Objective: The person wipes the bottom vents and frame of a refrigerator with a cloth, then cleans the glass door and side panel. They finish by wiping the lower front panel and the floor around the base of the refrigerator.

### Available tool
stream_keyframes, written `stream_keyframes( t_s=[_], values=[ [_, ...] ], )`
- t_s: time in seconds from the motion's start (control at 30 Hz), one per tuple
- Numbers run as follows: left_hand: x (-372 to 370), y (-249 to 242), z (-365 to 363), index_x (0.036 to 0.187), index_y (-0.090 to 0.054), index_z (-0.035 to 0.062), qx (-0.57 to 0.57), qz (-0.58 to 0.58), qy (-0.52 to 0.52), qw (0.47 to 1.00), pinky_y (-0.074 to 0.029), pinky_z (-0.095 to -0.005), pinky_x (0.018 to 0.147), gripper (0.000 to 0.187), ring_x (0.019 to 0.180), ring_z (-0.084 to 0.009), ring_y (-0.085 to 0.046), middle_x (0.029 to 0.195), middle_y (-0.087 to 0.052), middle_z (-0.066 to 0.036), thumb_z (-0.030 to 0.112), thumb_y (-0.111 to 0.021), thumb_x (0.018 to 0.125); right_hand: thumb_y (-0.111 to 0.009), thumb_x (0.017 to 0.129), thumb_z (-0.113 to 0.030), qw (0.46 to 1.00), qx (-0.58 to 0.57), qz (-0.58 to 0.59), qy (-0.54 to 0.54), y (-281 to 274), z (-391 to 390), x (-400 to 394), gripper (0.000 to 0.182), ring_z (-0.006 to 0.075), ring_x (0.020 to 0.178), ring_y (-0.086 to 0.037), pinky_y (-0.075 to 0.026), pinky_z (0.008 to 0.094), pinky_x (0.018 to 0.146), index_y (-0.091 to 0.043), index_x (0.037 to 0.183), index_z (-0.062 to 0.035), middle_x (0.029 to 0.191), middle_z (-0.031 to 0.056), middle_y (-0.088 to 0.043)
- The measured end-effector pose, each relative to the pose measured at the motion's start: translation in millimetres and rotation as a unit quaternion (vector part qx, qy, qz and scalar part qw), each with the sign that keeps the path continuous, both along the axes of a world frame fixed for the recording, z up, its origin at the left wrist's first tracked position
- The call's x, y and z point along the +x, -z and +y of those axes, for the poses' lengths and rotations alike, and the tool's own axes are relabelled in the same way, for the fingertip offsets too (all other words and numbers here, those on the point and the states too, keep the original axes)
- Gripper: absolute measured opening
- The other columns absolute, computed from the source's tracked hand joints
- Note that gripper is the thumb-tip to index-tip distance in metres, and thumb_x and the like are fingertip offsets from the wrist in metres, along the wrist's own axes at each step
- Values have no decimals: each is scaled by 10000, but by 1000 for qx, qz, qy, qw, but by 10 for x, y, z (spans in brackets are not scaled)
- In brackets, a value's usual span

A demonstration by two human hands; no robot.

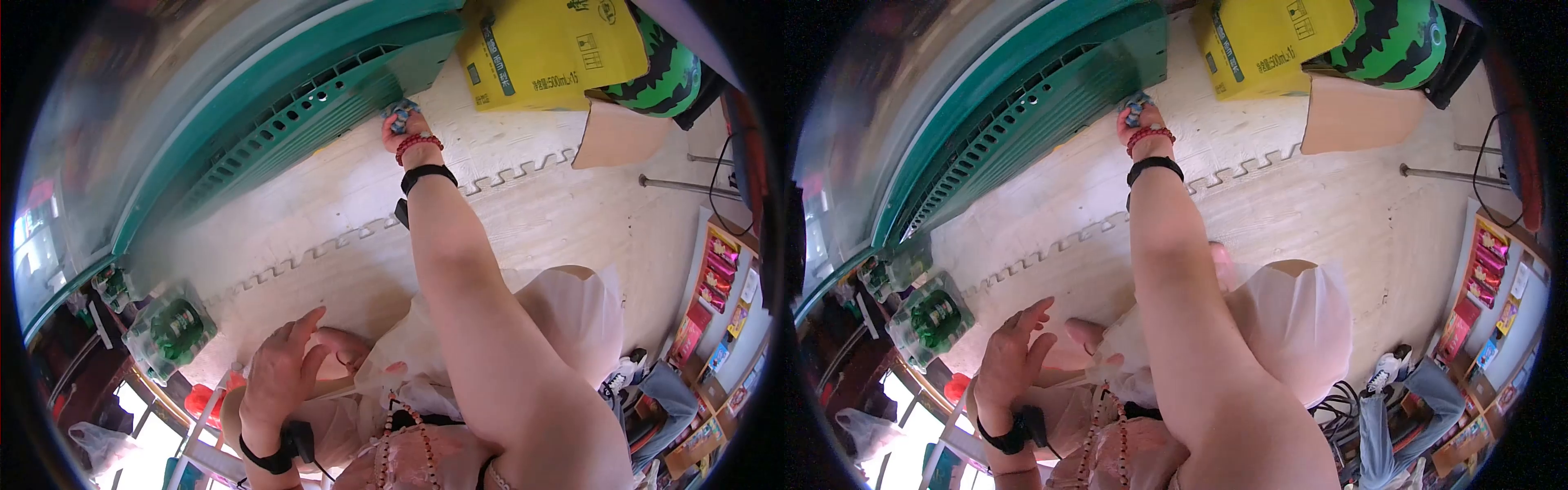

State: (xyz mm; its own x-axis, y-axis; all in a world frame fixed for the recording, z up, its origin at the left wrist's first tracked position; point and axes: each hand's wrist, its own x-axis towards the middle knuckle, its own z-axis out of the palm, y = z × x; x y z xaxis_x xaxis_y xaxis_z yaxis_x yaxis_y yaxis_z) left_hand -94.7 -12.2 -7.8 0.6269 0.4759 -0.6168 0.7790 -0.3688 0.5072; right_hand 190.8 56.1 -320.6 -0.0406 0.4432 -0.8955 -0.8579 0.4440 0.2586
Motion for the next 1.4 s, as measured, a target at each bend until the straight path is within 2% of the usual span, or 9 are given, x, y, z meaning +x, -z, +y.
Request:
stream_keyframes(
  t_s=[0.13,0.23,0.5,0.7,0.77,0.83,1.17,1.27,1.4],
  values=[
    [29,46,13,1184,-504,56,-2,-12,6,1000,-479,-404,673,411,802,-345,-594,867,-602,-176,110,-623,794,-500,907,-293,999,27,-18,20,354,-38,-23,182,172,627,-547,-512,260,453,-569,947,-129,806,30,-595],
    [48,72,43,1234,-480,72,-21,16,17,1000,-502,-368,729,453,836,-300,-620,954,-619,-175,77,-604,798,-509,905,-288,999,-21,41,-21,-22,-7,6,175,171,623,-536,-509,259,455,-566,946,-128,804,31,-591],
    [283,211,78,1222,-475,66,-26,-14,50,998,-483,-398,699,451,813,-333,-594,927,-601,-174,74,-602,789,-564,868,-295,1000,2,28,-2,373,-51,-16,178,164,654,-532,-504,251,457,-571,950,-136,835,17,-582],
    [307,265,70,1214,-477,67,-9,-23,65,998,-464,-422,651,464,757,-358,-574,869,-584,-173,75,-610,770,-586,849,-278,998,8,51,-34,152,-18,10,181,152,697,-534,-503,245,469,-576,965,-140,878,3,-580],
    [304,249,57,1215,-478,73,-7,-22,63,998,-464,-421,650,467,756,-357,-574,867,-584,-173,79,-613,768,-591,846,-274,997,-73,17,-17,-203,4,-18,181,151,739,-537,-508,245,489,-579,977,-151,920,-3,-582],
    [335,188,56,1223,-483,86,-31,18,61,998,-495,-380,736,442,862,-303,-608,973,-606,-168,91,-603,798,-592,846,-269,997,-70,32,-19,-220,-25,17,180,152,763,-537,-508,246,495,-581,988,-159,944,-3,-582],
    [352,115,-49,1219,-484,89,-4,5,73,997,-489,-392,719,438,856,-316,-600,913,-606,-157,123,-613,801,-562,866,-235,997,-56,21,41,-217,-70,-78,154,179,834,-540,-513,259,510,-594,1006,-180,1023,9,-568],
    [349,84,-57,1211,-490,83,-2,17,71,997,-488,-395,719,421,851,-322,-600,906,-608,-157,131,-607,809,-584,848,-202,997,-82,10,-5,-295,-27,-46,142,182,857,-535,-516,275,516,-602,989,-187,1029,5,-563],
    [331,74,-50,1202,-496,77,3,12,67,998,-487,-398,719,409,845,-326,-601,904,-610,-163,136,-604,813,-577,850,-189,997,-74,0,-10,90,-32,-103,144,184,867,-529,-517,289,519,-599,992,-194,1035,4,-560]
  ],
)
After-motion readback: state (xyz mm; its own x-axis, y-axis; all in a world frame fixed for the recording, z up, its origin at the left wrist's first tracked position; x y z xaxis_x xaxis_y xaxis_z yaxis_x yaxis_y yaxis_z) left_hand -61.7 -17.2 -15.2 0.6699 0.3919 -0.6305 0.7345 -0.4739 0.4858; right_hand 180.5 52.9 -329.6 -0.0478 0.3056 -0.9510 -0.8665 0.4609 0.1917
